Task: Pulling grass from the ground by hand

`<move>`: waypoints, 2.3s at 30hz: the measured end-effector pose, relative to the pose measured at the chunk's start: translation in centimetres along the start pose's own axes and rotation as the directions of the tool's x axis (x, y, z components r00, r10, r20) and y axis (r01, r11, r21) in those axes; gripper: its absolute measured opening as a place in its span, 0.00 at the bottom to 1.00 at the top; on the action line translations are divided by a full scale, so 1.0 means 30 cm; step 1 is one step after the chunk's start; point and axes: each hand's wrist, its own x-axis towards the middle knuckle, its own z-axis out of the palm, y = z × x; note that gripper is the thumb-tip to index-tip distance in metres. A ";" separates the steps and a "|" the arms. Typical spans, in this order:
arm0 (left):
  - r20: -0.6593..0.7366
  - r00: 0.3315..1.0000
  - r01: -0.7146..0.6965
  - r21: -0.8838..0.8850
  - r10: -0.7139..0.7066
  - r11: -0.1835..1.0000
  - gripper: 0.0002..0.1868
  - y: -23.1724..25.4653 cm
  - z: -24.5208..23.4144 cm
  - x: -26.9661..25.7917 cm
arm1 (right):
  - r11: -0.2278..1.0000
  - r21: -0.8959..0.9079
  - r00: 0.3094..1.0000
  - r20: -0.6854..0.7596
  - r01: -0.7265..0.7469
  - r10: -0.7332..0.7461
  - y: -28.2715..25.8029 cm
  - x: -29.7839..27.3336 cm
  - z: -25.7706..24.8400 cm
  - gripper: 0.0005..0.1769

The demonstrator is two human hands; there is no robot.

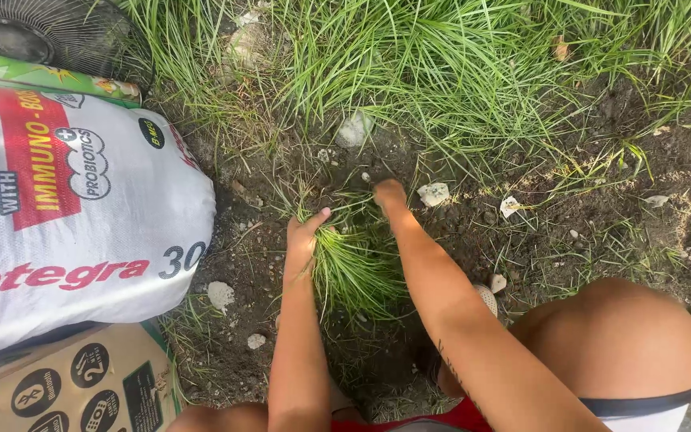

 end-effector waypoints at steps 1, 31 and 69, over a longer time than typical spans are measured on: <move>0.001 1.000 0.000 0.000 0.000 1.000 0.19 -0.008 -0.009 0.010 | 1.000 0.000 1.000 -0.001 0.000 0.000 0.034 0.010 0.017 0.26; -0.152 0.960 -0.230 0.059 0.237 0.971 0.32 0.109 -0.360 -0.093 | 0.958 -0.080 0.925 -0.247 0.276 -0.287 -0.335 -0.728 -0.152 0.35; 0.130 0.976 -0.185 0.069 0.175 0.980 0.29 0.011 -0.107 -0.037 | 0.914 -0.404 0.926 -0.330 0.037 -0.184 -0.142 -0.490 -0.537 0.36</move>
